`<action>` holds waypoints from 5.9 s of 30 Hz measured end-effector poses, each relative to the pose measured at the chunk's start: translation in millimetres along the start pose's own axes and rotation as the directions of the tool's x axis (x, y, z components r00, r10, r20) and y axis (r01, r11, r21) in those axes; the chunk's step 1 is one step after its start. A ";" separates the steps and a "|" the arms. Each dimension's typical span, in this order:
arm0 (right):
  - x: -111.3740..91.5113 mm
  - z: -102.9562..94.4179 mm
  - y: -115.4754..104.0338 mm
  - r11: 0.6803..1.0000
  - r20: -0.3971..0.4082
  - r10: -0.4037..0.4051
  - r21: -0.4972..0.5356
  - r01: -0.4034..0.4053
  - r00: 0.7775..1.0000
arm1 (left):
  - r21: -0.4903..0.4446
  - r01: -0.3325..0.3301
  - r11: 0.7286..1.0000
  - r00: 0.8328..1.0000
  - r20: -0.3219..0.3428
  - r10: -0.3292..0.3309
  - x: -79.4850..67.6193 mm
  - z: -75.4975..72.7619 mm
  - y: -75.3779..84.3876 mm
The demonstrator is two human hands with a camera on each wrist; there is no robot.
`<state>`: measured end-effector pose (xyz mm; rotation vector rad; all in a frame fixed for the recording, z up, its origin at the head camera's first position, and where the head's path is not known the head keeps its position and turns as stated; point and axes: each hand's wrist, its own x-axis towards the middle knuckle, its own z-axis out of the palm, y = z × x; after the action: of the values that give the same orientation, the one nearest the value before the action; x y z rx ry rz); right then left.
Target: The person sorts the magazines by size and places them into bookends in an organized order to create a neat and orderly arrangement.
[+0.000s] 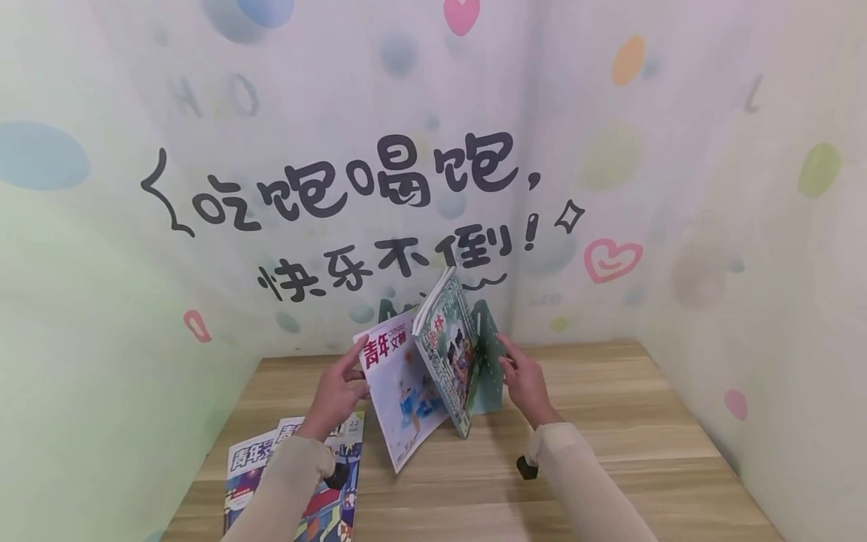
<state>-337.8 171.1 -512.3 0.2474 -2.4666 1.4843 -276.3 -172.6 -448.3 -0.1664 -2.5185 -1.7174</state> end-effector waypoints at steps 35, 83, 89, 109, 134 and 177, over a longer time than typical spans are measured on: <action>-0.7 -0.3 -0.7 1.000 -0.006 -0.018 -0.008 0.018 1.000 | -0.056 -0.047 0.997 0.976 -0.214 0.034 3.0 29.7 -9.4; -0.3 1.8 -0.7 1.000 -0.017 -0.002 -0.004 0.002 1.000 | 0.175 -0.146 0.974 0.915 -0.349 0.200 28.3 73.4 -21.9; -0.5 2.7 -0.2 1.000 -0.023 0.001 -0.001 -0.001 1.000 | 0.169 -0.120 0.978 0.920 -0.350 0.173 31.6 75.1 -20.9; -1.3 0.7 -1.3 1.000 -0.040 0.000 -0.007 0.000 0.999 | 0.208 -0.110 0.972 0.917 -0.357 0.180 34.4 78.0 -25.8; -1.7 4.3 2.8 1.000 -0.016 -0.017 -0.020 0.016 1.000 | 0.264 -0.244 0.933 0.853 -0.399 0.336 24.4 74.1 -45.5; -0.4 0.5 0.4 0.999 -0.018 -0.030 -0.043 0.029 0.999 | 0.276 -0.097 0.956 0.872 -0.439 0.216 5.8 52.0 -75.9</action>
<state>-337.6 170.8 -513.0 0.2592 -2.4659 1.4147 -293.2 -151.4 -536.4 0.0548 -2.2525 -1.1907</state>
